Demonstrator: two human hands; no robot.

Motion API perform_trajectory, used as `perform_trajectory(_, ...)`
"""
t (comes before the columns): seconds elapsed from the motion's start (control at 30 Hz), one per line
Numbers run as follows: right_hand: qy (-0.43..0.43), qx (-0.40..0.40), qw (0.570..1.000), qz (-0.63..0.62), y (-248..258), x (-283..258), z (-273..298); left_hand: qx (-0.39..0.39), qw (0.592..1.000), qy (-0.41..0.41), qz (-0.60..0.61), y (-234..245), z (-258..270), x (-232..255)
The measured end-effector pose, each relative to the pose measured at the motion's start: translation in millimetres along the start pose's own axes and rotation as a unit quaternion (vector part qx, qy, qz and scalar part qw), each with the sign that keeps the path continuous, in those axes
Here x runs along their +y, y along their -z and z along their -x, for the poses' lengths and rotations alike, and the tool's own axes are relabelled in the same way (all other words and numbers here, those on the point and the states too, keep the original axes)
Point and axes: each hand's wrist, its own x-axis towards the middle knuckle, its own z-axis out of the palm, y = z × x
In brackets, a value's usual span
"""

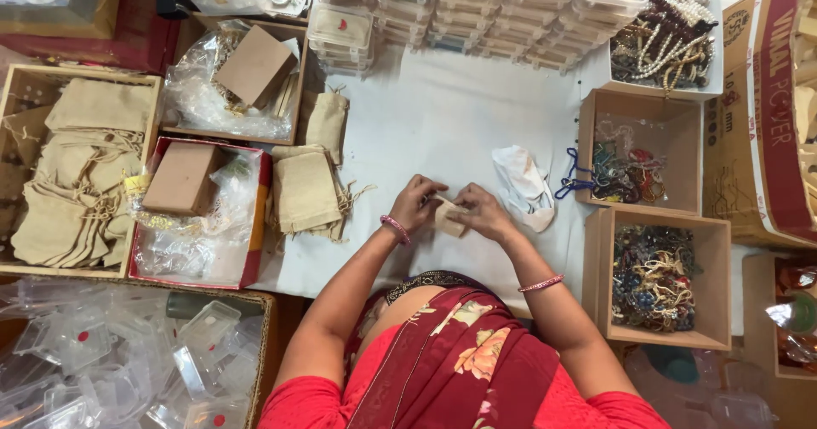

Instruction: The person cleans a gold-colored beaded necklace with a white cloth, then places it into a small cloth pouch and a plastic container. They repeat the process with a blue beaded necklace, wiping it with the cloth and placing it into a pouch and container.

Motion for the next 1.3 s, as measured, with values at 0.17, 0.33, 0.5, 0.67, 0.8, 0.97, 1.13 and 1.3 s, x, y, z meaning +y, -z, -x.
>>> perform_trajectory(0.17,-0.113,0.0,0.992,-0.052,-5.1,-26.5,1.8,-0.006,0.988,0.099,0.119,6.9,6.9,-5.2)
perform_trajectory(0.33,-0.116,-0.04,0.97,-0.212,-2.3,-65.8,1.8,-0.019,0.978,0.139,0.157,1.4,20.1,-20.2)
perform_trajectory(0.5,-0.147,-0.073,0.985,-0.046,-4.0,-74.5,1.1,0.054,0.996,0.066,0.02,-1.1,32.0,-9.0)
perform_trajectory(0.67,-0.204,-0.046,0.962,-0.178,-32.0,-35.6,2.3,0.128,0.975,0.179,-0.013,41.5,69.2,39.4)
perform_trajectory(0.8,-0.217,-0.007,0.932,-0.29,-38.1,-10.1,4.2,0.187,0.974,0.107,-0.072,76.7,118.0,41.3)
perform_trajectory(0.97,-0.244,0.004,0.9,-0.36,-44.2,27.1,3.7,0.372,0.91,0.136,-0.12,135.4,205.3,66.4)
perform_trajectory(1.13,-0.279,0.003,0.847,-0.452,-36.2,32.1,10.6,0.668,0.719,0.152,-0.117,183.8,302.5,32.5)
perform_trajectory(1.3,-0.261,-0.003,0.866,-0.427,-36.9,24.6,9.6,0.499,0.682,0.456,-0.278,188.1,379.1,-9.0)
